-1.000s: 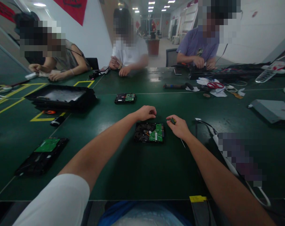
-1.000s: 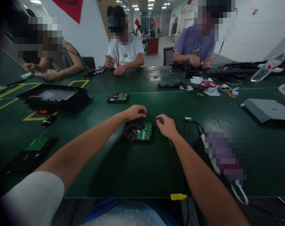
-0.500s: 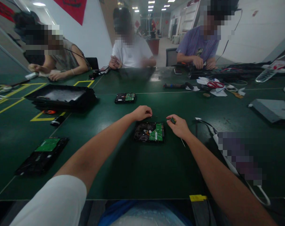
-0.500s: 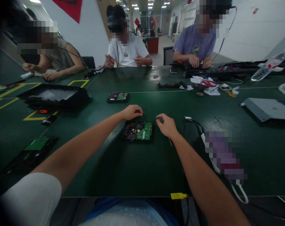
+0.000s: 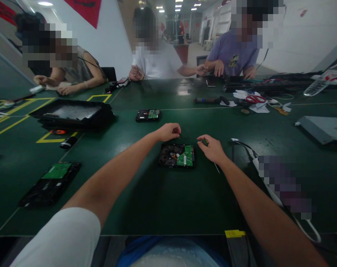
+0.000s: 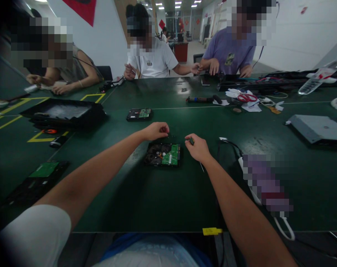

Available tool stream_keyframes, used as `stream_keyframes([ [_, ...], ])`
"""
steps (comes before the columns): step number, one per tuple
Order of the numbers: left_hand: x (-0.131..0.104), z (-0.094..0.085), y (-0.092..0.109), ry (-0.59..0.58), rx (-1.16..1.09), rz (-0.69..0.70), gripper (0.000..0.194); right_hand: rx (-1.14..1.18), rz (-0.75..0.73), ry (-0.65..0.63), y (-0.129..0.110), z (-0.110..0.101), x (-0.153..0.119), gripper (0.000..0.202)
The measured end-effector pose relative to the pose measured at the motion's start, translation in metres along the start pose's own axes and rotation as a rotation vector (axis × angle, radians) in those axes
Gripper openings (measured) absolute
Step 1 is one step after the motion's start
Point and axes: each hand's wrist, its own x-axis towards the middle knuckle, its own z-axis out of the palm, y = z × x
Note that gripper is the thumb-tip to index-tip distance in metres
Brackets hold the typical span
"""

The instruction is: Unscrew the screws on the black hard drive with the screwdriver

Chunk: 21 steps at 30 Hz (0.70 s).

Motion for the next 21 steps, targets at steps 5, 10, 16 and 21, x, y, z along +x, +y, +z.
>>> stream_keyframes([
  [5,-0.005,-0.003,0.004,0.049,0.016,-0.038,0.013,0.021,-0.017,0.031,0.002,0.001,0.001,0.021],
  [10,-0.008,-0.001,0.041,0.151,-0.151,0.012,0.012,0.306,0.04,-0.04,-0.01,-0.004,-0.003,0.028],
  [16,-0.015,0.024,0.094,0.123,-0.745,0.027,0.023,0.533,-0.04,0.014,-0.036,-0.012,-0.016,0.032],
  [21,-0.026,0.033,0.109,0.217,-0.916,-0.118,0.024,0.382,-0.151,0.18,-0.043,-0.014,-0.02,0.022],
])
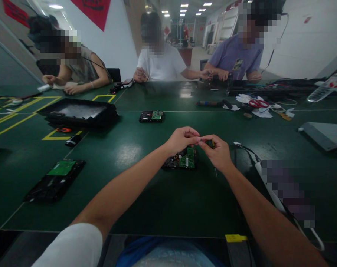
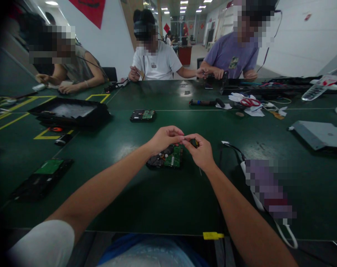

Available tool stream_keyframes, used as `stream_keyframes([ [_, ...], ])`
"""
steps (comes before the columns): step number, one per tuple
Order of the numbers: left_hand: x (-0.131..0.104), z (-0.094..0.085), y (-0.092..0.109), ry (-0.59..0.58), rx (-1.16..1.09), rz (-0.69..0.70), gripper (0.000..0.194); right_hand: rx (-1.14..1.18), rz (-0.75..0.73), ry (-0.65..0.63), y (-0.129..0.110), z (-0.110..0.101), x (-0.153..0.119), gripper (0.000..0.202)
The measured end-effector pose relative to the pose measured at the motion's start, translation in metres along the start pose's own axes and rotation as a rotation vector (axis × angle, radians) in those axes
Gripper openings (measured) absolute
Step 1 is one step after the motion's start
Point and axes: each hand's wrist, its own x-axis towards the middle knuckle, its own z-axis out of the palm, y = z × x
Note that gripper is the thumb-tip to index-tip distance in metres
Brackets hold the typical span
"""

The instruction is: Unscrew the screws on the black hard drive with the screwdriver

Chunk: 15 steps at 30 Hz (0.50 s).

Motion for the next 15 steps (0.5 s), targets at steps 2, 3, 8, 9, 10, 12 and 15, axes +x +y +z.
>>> stream_keyframes([
  [2,-0.004,0.002,0.001,0.038,-0.019,-0.012,0.022,-0.037,-0.037,0.025,-0.001,0.001,0.0,0.02],
  [3,-0.005,0.003,0.002,0.054,-0.019,-0.014,0.019,-0.049,-0.048,0.037,-0.001,0.001,-0.001,0.019],
  [8,-0.012,0.007,0.011,0.099,0.094,-0.073,0.009,-0.125,-0.085,0.022,-0.003,0.003,-0.003,0.015],
  [9,-0.014,0.007,0.013,0.097,0.147,-0.087,0.008,-0.14,-0.091,0.003,-0.002,0.003,-0.004,0.014],
  [10,-0.016,0.008,0.014,0.088,0.21,-0.096,0.007,-0.154,-0.095,-0.012,-0.002,0.003,-0.004,0.013],
  [12,-0.019,0.007,0.016,0.054,0.345,-0.082,0.01,-0.18,-0.102,-0.033,0.0,0.003,-0.003,0.011],
  [15,-0.027,0.004,0.015,0.008,0.541,0.041,0.018,-0.218,-0.098,-0.06,0.002,0.003,-0.002,0.01],
])
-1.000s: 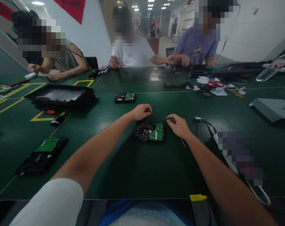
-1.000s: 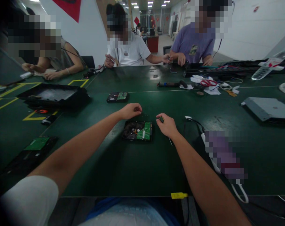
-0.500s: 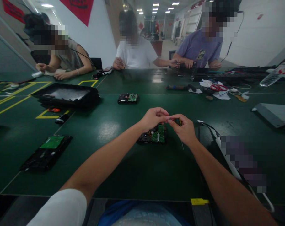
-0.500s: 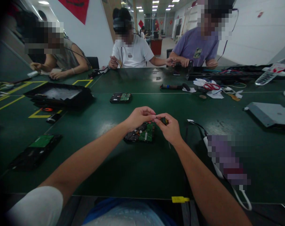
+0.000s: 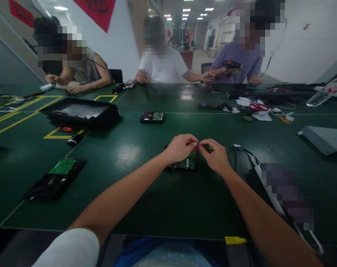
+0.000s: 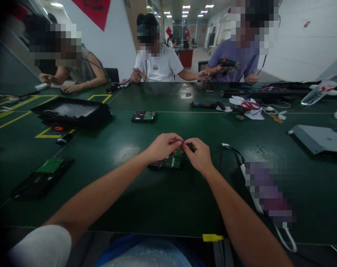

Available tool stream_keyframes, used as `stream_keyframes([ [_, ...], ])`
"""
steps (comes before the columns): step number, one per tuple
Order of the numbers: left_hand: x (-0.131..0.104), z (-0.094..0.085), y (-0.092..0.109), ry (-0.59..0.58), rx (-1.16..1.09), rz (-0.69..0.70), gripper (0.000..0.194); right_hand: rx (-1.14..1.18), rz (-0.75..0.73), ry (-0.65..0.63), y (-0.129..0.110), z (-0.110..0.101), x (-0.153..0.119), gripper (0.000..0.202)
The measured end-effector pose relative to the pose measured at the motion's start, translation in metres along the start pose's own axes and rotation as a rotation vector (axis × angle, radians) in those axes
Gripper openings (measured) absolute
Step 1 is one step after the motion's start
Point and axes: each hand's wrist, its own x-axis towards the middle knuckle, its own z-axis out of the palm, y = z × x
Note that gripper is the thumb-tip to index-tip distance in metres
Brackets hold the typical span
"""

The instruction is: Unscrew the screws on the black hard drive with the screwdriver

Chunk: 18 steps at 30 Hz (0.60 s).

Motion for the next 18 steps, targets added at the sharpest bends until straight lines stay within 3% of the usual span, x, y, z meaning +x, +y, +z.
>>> stream_keyframes([
  [5,-0.028,-0.014,-0.016,0.029,0.349,0.158,0.036,-0.055,0.055,0.009,0.001,-0.001,0.0,0.015],
  [7,-0.044,-0.022,-0.026,-0.043,0.488,0.198,0.052,-0.07,0.084,0.014,0.003,-0.001,-0.001,0.018],
  [9,-0.06,-0.026,-0.034,-0.039,0.587,0.178,0.073,-0.084,0.099,0.003,0.004,-0.001,-0.001,0.019],
  [13,-0.078,-0.02,-0.041,-0.028,0.69,0.178,0.106,-0.097,0.076,-0.072,0.006,0.002,0.001,0.018],
  [18,-0.076,-0.012,-0.044,0.004,0.714,0.167,0.113,-0.078,0.138,-0.202,0.006,0.002,0.001,0.024],
])
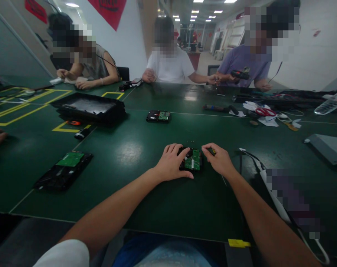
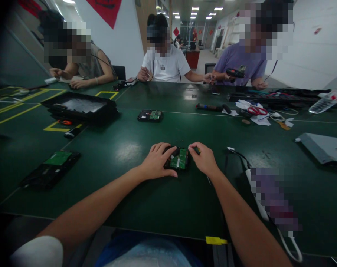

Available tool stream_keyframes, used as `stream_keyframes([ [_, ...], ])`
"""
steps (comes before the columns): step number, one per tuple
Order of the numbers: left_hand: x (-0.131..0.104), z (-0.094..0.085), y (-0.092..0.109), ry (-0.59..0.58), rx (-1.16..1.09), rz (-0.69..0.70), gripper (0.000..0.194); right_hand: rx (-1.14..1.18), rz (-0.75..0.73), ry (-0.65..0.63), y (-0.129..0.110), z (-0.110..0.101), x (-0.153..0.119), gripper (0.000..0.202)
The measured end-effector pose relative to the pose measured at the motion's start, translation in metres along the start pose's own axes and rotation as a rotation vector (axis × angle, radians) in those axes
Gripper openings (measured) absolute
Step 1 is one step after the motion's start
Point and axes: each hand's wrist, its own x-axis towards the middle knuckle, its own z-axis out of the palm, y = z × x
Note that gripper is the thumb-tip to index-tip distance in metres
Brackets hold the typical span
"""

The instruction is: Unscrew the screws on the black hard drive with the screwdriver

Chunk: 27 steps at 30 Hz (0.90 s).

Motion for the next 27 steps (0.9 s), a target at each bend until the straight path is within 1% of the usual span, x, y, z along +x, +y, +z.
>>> stream_keyframes([
  [4,0.0,-0.004,-0.002,-0.021,-0.038,0.047,0.116,0.067,0.063,-0.082,0.004,-0.003,0.001,0.028],
  [7,-0.004,-0.009,0.0,-0.064,-0.095,0.145,0.113,0.176,0.15,-0.149,0.006,-0.006,0.002,0.028],
  [11,-0.004,-0.011,0.001,-0.135,-0.186,0.282,0.11,0.357,0.287,-0.297,0.004,-0.011,0.0,0.029],
  [14,-0.001,-0.01,-0.005,-0.145,-0.214,0.301,0.111,0.448,0.357,-0.349,0.002,-0.013,-0.001,0.029],
  [16,0.0,-0.011,-0.012,-0.13,-0.195,0.275,0.111,0.462,0.37,-0.349,0.001,-0.014,-0.001,0.029],
  [18,-0.001,-0.014,-0.019,-0.115,-0.158,0.22,0.11,0.463,0.371,-0.335,0.002,-0.013,-0.001,0.029],
  [21,-0.007,-0.02,-0.023,-0.085,-0.079,0.116,0.105,0.418,0.345,-0.26,0.005,-0.013,0.0,0.03],
  [22,-0.01,-0.021,-0.02,-0.066,-0.049,0.084,0.103,0.374,0.32,-0.224,0.006,-0.012,0.0,0.031],
  [24,-0.017,-0.023,-0.009,-0.016,0.013,0.023,0.098,0.243,0.231,-0.15,0.007,-0.012,0.0,0.029],
  [25,-0.02,-0.022,0.001,0.008,0.038,0.017,0.096,0.174,0.175,-0.12,0.007,-0.012,0.0,0.028],
  [27,-0.026,-0.016,0.023,0.029,0.069,0.04,0.083,0.067,0.07,-0.084,0.004,-0.01,-0.001,0.025],
])
